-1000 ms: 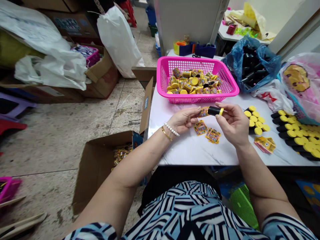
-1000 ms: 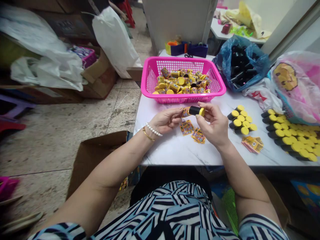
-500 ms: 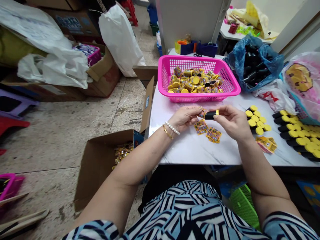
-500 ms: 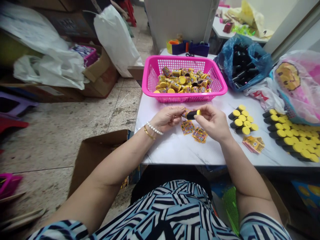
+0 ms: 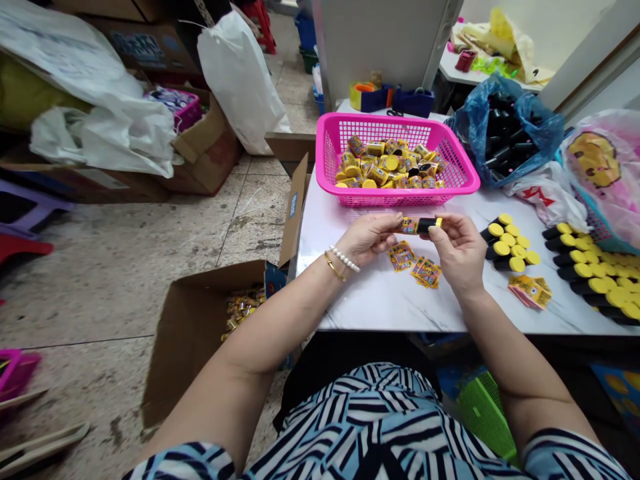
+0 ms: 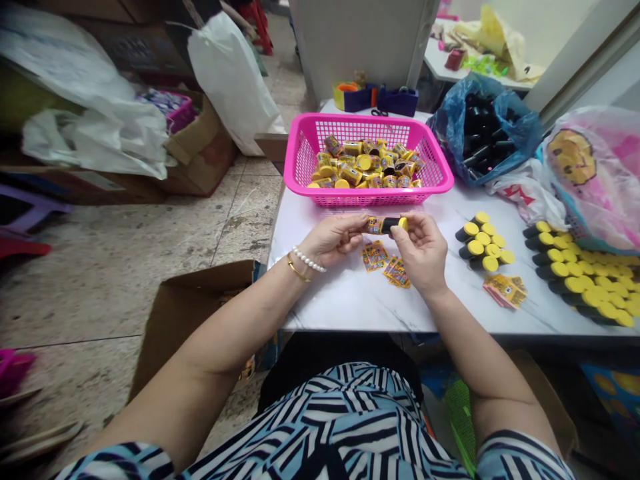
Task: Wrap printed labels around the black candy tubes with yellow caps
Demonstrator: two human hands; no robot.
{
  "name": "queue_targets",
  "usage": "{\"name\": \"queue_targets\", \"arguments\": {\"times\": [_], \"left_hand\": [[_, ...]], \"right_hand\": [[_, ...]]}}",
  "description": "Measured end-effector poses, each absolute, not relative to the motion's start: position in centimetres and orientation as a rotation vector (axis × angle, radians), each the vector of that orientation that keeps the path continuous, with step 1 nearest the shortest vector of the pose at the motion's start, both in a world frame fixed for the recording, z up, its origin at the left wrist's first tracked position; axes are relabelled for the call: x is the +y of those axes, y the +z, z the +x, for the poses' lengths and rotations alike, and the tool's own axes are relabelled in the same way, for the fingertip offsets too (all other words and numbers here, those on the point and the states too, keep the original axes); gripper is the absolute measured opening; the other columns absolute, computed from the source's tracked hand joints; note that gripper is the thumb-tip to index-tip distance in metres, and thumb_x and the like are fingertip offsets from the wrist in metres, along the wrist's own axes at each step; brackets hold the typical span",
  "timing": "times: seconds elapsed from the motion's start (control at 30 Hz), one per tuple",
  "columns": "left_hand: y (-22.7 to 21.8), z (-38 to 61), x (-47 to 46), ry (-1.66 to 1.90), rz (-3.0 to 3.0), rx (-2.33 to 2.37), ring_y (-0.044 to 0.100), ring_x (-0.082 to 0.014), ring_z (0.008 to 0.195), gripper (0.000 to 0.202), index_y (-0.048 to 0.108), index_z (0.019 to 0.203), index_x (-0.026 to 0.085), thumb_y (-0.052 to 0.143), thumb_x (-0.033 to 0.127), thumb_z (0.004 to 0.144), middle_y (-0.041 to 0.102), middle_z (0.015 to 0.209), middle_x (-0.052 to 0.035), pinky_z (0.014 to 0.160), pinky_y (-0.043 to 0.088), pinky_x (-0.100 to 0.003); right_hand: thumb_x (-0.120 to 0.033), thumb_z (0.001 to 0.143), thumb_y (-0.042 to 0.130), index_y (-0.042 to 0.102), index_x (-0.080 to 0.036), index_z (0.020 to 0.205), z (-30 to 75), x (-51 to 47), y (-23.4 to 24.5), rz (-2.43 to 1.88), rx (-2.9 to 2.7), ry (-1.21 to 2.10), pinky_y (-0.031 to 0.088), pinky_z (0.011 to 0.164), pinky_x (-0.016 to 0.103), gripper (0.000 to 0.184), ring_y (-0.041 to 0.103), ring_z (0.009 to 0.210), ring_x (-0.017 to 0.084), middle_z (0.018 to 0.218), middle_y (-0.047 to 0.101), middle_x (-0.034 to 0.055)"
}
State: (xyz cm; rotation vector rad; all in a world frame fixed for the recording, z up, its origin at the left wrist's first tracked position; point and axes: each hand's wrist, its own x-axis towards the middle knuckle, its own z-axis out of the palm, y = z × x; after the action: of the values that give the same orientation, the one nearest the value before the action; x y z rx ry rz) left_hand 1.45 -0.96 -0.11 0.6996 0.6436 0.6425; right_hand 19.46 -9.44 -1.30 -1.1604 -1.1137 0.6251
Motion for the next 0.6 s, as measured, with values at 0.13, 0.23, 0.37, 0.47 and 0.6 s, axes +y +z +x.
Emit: {"name": "queue_targets", "arguments": {"times": [0.13, 0.23, 0.37, 0.47, 0.6], "left_hand": [[-0.2, 1.7, -1.0, 0.629, 0.652, 0.63, 0.05, 0.0003, 0.043, 0.013, 0.07, 0.088, 0.008, 0.073, 0.019, 0.094, 0.071, 0.077, -0.0046, 0.031, 0.019, -0.009], [0.0, 1.8, -1.0, 0.617, 0.626, 0.621, 0.046, 0.0008, 0.041, 0.013, 0.067, 0.085, 0.009, 0.074, 0.018, 0.092, 0.07, 0.077, -0.0033, 0.03, 0.016, -0.01], [0.1, 1.8, -1.2, 0.625, 0.674, 0.624, 0.046, 0.0005, 0.043, 0.017, 0.069, 0.085, 0.008, 0.079, 0.021, 0.089, 0.07, 0.078, -0.0039, 0.032, 0.016, -0.012], [-0.3, 1.7, -1.3, 0.646, 0.774, 0.657, 0.046, -0.0012, 0.044, 0.021, 0.073, 0.088, 0.008, 0.083, 0.027, 0.086, 0.062, 0.063, -0.0001, 0.036, 0.019, -0.012], [-0.6, 1.6, -1.4, 0.71, 0.885, 0.709, 0.051, -0.0025, 0.051, 0.032, 0.076, 0.092, 0.01, 0.09, 0.035, 0.078, 0.068, 0.075, -0.0026, 0.042, 0.028, -0.014]], "right_hand": [[-0.043, 0.081, 0.088, 0.068, -0.027, 0.105, 20.2, -9.6, -1.6, -1.141, -1.144, 0.691, 0.063, 0.096, 0.033, 0.035, 0.074, 0.095, 0.016, 0.1, 0.075, 0.0003], [-0.041, 0.085, 0.085, 0.066, -0.028, 0.107, 20.2, -10.0, -1.5, -1.068, -1.124, 0.923, 0.064, 0.101, 0.04, 0.032, 0.073, 0.113, 0.02, 0.123, 0.075, 0.0022], [-0.041, 0.085, 0.084, 0.063, -0.028, 0.106, 20.2, -10.2, -1.2, -1.028, -1.055, 1.073, 0.069, 0.093, 0.046, 0.032, 0.075, 0.11, 0.021, 0.126, 0.075, 0.0012], [-0.041, 0.086, 0.084, 0.064, -0.027, 0.103, 20.4, -10.0, -1.3, -1.047, -1.002, 0.998, 0.07, 0.089, 0.043, 0.03, 0.077, 0.094, 0.018, 0.101, 0.077, -0.0017], [-0.04, 0.084, 0.086, 0.069, -0.026, 0.098, 20.8, -9.7, -1.8, -1.041, -0.975, 0.852, 0.07, 0.081, 0.035, 0.025, 0.076, 0.085, 0.015, 0.093, 0.072, -0.0029]]}}
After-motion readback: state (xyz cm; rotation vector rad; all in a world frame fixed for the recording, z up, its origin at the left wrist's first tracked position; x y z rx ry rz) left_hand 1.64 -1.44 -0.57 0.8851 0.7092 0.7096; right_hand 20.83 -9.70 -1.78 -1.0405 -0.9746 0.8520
